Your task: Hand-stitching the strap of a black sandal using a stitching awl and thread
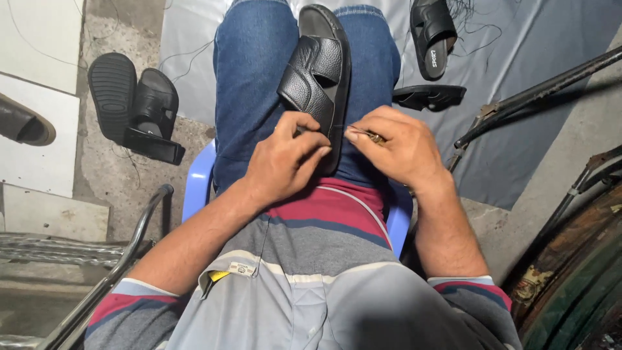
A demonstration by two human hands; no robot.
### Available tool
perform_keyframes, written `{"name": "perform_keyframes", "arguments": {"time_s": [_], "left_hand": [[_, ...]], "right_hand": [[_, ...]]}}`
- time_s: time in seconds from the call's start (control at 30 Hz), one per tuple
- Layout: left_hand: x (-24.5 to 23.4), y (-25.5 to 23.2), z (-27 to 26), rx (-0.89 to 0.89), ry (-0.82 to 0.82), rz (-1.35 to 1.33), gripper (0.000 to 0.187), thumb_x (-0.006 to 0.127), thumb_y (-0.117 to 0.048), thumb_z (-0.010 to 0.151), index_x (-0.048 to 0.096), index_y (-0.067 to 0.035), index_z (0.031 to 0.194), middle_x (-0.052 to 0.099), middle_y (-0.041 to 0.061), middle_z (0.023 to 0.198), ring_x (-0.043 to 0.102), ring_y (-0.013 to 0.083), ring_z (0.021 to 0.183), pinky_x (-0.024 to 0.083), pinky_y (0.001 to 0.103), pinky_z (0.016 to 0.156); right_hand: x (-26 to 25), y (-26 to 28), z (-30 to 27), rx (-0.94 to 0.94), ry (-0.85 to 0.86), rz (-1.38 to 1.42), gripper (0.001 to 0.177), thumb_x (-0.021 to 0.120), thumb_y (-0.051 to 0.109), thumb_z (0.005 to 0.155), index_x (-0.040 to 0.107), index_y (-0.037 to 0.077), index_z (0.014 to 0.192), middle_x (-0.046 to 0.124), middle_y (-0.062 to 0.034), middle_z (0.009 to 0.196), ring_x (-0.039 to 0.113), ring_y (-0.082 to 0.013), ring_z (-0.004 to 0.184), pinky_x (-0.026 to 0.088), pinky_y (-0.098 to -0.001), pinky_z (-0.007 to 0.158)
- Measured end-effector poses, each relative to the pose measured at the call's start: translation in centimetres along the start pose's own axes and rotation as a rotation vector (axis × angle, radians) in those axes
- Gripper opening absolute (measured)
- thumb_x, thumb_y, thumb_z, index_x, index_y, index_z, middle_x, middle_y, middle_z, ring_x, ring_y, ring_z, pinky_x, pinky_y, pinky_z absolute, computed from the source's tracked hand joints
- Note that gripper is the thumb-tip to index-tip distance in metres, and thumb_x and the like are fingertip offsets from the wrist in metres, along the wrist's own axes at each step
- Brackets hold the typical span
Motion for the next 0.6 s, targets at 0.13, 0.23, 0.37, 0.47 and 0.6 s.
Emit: {"name": "perform_keyframes", "arguments": {"time_s": [0.13,0.23,0.37,0.47,0.6], "left_hand": [[0.4,-0.5,-0.5,0.087,0.012,0.171,0.009,0.060,-0.023,0.085,0.062,-0.020,0.093,0.049,0.000,0.104,0.065,0.0276,0.081,0.055,0.038,0.063],[0.1,-0.7,-0.5,0.069,0.019,0.140,0.008,0.062,-0.019,0.083,0.063,-0.020,0.091,0.050,0.001,0.103,0.065,0.0282,0.080,0.055,0.036,0.063],[-0.1,-0.4,-0.6,0.042,0.004,0.104,0.007,0.062,-0.019,0.084,0.063,-0.020,0.091,0.050,0.000,0.104,0.064,0.0272,0.082,0.055,0.035,0.063],[-0.1,-0.2,-0.6,0.041,-0.015,0.067,0.007,0.062,-0.018,0.084,0.063,-0.019,0.091,0.050,0.002,0.103,0.064,0.0283,0.082,0.055,0.035,0.063],[-0.2,0.0,-0.8,0.001,0.010,0.029,0.006,0.060,-0.020,0.086,0.062,-0.018,0.091,0.049,0.005,0.106,0.060,0.0247,0.076,0.051,0.037,0.053]], "right_hand": [[1.7,-1.2,-1.1,0.142,0.000,-0.380,0.014,0.067,0.039,0.077,0.069,0.034,0.090,0.062,0.0125,0.084,0.063,-0.0108,0.078,0.051,-0.0261,0.066],[3.1,-2.0,-1.2,0.219,0.057,-0.332,0.012,0.066,0.032,0.074,0.068,0.027,0.085,0.059,0.0033,0.075,0.062,-0.0213,0.073,0.052,-0.0343,0.063],[3.1,-3.3,-1.3,0.339,0.069,-0.090,0.011,0.069,0.029,0.073,0.065,0.021,0.080,0.057,-0.0003,0.069,0.061,-0.0216,0.071,0.050,-0.0328,0.062],[4.3,-4.8,-2.7,0.529,0.121,0.499,0.010,0.069,0.012,0.067,0.067,0.012,0.076,0.053,0.0025,0.048,0.049,-0.0053,0.044,0.038,-0.0172,0.040],[-2.5,-7.9,-5.2,0.346,-0.084,1.875,0.016,0.065,0.013,0.076,0.062,0.006,0.090,0.050,-0.0023,0.067,0.046,-0.0126,0.054,0.036,-0.0241,0.050]]}}
Point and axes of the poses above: each hand's wrist, its own z-axis towards the middle knuckle, its own x-axis out of the palm, y = z × x, the point moved 7 cm from there along z, towards the middle knuckle
